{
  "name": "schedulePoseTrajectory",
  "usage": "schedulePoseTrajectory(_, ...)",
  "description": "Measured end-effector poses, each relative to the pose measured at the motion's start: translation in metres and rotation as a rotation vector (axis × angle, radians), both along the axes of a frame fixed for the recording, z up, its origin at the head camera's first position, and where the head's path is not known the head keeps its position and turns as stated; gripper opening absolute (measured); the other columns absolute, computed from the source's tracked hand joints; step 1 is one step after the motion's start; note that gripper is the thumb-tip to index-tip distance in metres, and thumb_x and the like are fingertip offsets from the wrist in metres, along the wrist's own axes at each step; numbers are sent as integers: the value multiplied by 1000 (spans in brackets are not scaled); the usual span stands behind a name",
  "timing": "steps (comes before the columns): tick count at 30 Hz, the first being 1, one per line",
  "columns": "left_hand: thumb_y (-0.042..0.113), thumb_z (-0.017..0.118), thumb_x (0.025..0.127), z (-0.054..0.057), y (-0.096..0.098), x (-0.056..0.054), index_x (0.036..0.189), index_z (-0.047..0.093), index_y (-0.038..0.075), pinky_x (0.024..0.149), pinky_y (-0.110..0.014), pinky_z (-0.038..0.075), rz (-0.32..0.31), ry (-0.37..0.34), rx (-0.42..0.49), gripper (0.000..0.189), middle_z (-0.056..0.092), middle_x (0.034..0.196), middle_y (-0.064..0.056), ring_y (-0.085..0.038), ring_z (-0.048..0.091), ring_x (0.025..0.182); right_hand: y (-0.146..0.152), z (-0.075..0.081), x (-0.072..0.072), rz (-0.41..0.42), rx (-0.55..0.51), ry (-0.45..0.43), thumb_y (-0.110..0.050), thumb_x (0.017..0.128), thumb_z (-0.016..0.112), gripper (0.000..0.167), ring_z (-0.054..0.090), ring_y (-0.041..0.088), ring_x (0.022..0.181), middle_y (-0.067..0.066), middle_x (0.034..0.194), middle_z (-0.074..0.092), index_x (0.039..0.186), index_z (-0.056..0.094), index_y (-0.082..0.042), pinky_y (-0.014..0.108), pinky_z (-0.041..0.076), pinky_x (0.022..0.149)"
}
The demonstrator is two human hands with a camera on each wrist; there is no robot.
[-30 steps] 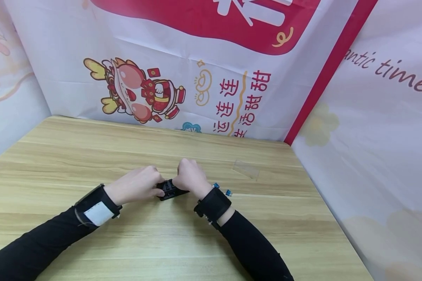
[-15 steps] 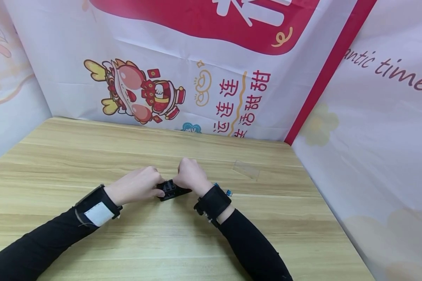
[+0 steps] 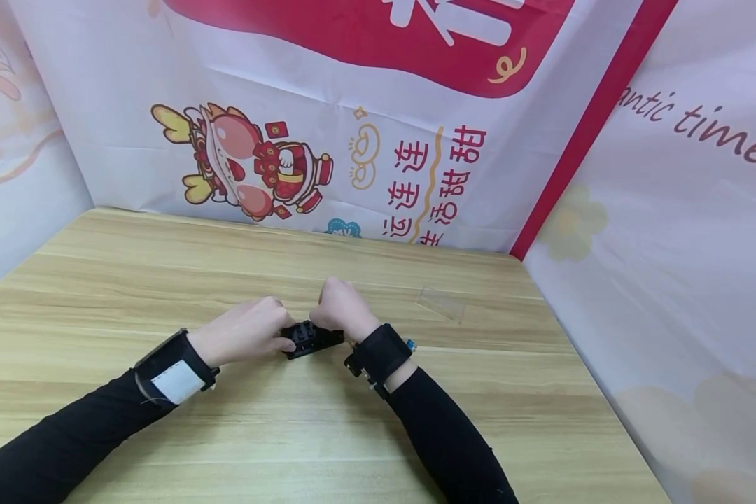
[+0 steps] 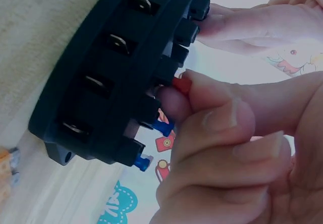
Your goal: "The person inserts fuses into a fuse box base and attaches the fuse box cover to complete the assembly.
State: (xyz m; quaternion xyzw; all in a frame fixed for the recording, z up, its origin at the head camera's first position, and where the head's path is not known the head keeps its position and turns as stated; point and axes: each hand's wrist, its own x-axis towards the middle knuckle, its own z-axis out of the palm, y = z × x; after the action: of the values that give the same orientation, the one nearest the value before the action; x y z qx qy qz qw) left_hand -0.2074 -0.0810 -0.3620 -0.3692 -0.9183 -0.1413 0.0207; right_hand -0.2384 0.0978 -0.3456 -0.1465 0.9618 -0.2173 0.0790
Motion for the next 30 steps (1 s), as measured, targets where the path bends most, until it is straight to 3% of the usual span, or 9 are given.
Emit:
schedulePoseTrajectory(15,19,83,80,2,-3,-1,69,63,11,46,-25,35,-19,30,19,25,49,60,6,-7,41,51,-13,9,-8,-16,76,-71,4,76,62,42,32,10,38,-5,43,34,45,40,-14,23,26,40)
schedulePoseTrajectory(22,20,83,81,1,-3,0,68,63,11,46,-25,36,-12,12,14,25,49,60,5,-7,41,51,-12,8,-4,-17,62,-75,3,79,63,45,29,10,38,-5,43,31,46,38,-14,24,26,40)
schedulePoseTrajectory(30,20,82,82,1,-1,0,71,65,11,47,-24,35,0,-21,24,22,49,61,5,-7,42,51,-7,13,1,22,90,-97,3,79,62,41,43,10,37,-3,42,45,46,44,-13,23,33,40)
